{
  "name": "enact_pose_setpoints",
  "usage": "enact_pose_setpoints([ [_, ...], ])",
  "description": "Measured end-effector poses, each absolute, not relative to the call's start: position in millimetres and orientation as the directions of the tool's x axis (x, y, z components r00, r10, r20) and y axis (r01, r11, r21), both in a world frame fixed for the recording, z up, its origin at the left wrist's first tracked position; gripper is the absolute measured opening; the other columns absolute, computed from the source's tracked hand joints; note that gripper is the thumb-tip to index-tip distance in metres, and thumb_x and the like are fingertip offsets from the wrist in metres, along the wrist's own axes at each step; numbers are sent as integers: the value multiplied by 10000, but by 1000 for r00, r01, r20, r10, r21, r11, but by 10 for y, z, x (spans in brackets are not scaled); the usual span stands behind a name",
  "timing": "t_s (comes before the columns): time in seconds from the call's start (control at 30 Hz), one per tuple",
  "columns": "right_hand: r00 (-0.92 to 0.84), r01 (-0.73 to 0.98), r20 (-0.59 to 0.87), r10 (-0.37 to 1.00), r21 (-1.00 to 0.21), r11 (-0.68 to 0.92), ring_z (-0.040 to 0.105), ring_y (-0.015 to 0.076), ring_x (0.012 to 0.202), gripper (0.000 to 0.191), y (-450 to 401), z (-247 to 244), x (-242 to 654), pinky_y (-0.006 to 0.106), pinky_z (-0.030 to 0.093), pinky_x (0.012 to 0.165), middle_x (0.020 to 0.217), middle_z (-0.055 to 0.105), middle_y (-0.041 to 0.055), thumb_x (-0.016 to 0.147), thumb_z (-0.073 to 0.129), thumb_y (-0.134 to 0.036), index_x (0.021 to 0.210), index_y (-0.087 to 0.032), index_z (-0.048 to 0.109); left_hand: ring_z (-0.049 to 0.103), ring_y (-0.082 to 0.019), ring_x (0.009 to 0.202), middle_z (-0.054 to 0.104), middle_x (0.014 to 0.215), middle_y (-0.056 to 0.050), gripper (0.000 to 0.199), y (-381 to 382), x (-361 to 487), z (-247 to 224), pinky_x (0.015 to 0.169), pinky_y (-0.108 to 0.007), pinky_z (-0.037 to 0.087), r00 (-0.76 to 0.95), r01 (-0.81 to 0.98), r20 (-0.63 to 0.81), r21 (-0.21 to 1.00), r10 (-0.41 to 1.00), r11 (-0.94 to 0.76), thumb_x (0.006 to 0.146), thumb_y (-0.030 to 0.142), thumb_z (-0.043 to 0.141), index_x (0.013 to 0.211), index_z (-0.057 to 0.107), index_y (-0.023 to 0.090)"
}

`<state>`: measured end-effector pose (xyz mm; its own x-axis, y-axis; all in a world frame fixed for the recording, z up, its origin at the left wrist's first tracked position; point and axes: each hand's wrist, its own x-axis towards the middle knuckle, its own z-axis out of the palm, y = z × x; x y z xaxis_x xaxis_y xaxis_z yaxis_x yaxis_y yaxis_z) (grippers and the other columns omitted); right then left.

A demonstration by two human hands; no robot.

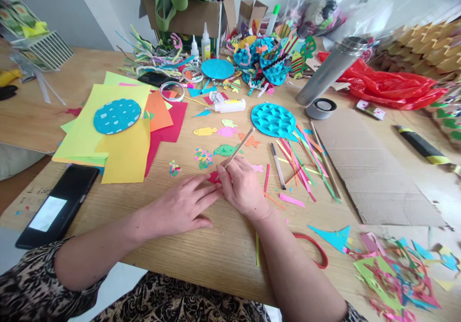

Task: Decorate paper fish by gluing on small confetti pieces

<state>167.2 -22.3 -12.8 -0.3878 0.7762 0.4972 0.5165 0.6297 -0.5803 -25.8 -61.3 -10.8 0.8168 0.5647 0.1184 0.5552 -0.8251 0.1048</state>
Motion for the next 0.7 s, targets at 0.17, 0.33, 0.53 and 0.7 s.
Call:
enact_pose_setpoints([
  [0.17, -391, 525, 509, 767, -560, 640, 520, 171, 689, 175, -230, -126, 1677, 308, 412, 650, 729, 564, 41, 955, 440, -160, 798, -194, 512, 414, -309, 1332, 534, 1400, -120, 768, -610, -255, -119, 1104, -452, 344, 818, 554, 123, 100, 563, -827, 832, 581, 613, 1416, 411, 124],
  [0.33, -401, 527, 517, 756, -545, 652, 512, 172, 683, 179, -227, -109, 1669, 309, 404, 644, 725, 560, 42, 953, 437, -152, 792, -194, 504, 407, -310, 1333, 533, 1402, -114, 773, -609, -263, -125, 1107, -458, 343, 818, 554, 121, 97, 562, -827, 834, 583, 609, 1416, 410, 114],
  [0.53, -411, 541, 501, 762, -539, 646, 505, 177, 689, 176, -233, -110, 1673, 313, 398, 646, 722, 554, 45, 953, 436, -156, 794, -193, 500, 402, -316, 1333, 536, 1401, -108, 775, -614, -265, -119, 1115, -451, 331, 818, 553, 127, 89, 560, -828, 825, 589, 618, 1410, 422, 119],
  [0.7, -417, 545, 508, 754, -524, 654, 495, 171, 684, 174, -237, -108, 1676, 307, 392, 647, 725, 548, 40, 955, 434, -159, 796, -196, 495, 415, -319, 1319, 545, 1390, -104, 762, -610, -261, -116, 1105, -453, 342, 817, 554, 128, 91, 562, -827, 832, 587, 610, 1403, 430, 116],
])
